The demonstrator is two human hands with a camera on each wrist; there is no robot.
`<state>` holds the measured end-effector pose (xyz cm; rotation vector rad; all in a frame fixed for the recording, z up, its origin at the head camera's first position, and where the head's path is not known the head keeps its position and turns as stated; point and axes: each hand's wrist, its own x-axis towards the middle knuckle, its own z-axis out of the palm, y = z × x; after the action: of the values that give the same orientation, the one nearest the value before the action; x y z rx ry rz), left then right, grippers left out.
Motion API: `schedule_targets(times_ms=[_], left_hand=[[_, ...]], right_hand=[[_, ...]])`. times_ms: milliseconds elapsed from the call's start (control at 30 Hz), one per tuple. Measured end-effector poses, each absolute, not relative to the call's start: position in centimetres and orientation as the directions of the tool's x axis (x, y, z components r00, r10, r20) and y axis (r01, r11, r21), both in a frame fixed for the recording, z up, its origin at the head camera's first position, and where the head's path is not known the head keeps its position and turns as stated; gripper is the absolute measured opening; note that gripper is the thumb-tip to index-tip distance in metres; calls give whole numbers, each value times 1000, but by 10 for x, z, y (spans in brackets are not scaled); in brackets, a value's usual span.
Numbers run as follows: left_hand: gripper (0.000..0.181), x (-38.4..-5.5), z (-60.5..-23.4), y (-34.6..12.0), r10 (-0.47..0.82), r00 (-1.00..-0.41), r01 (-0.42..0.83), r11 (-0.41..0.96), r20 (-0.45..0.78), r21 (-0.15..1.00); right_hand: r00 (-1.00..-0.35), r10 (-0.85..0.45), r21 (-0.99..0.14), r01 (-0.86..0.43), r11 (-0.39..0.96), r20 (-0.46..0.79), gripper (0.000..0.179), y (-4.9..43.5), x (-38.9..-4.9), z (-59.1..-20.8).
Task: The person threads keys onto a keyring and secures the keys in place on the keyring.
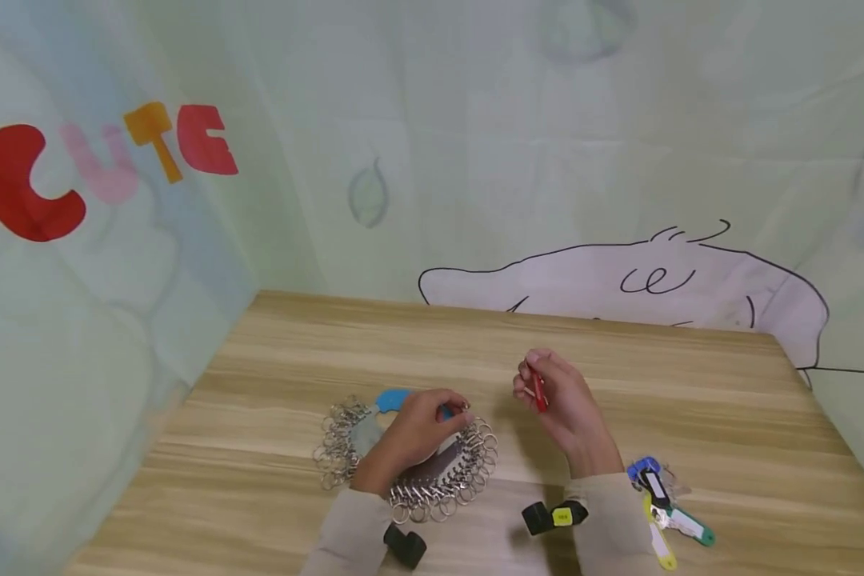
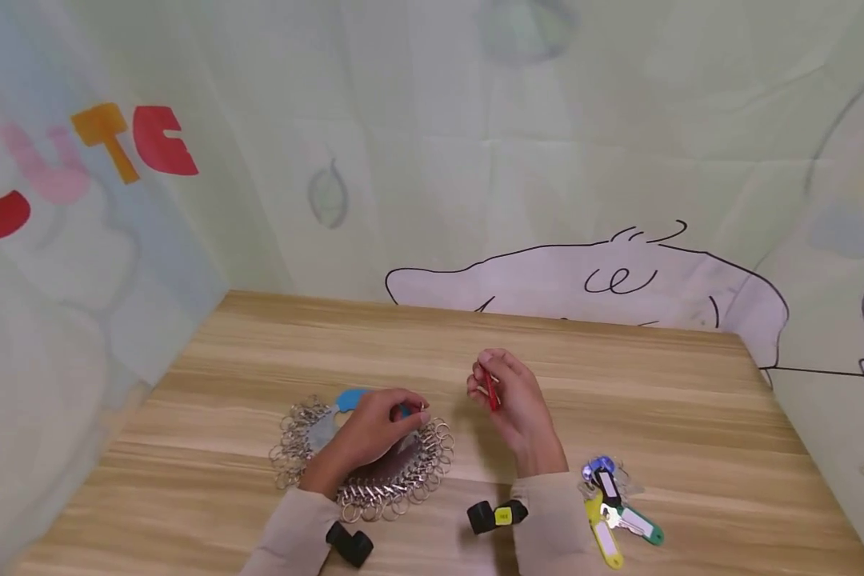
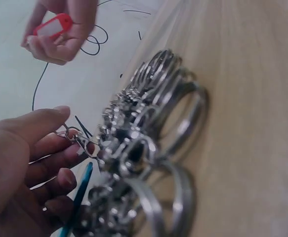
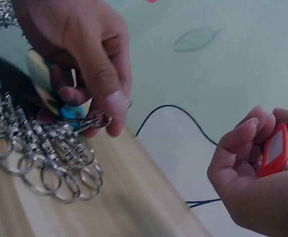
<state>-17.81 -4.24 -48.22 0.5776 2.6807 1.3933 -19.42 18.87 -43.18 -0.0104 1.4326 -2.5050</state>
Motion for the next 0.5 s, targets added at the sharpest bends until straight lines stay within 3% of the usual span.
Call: schedule_targets(times_ms=[300,500], left_hand=[[28,-176,-487,-37,317,-942,257,484,107,837],[30,-176,-486,-38,278,-957,213,459,88,863]], right_hand=[[-980,-183,-939,137,-316,-82,11,196,-188,-437],[-978,-168,-964,162,-213,-128,11,195,-188,-433]])
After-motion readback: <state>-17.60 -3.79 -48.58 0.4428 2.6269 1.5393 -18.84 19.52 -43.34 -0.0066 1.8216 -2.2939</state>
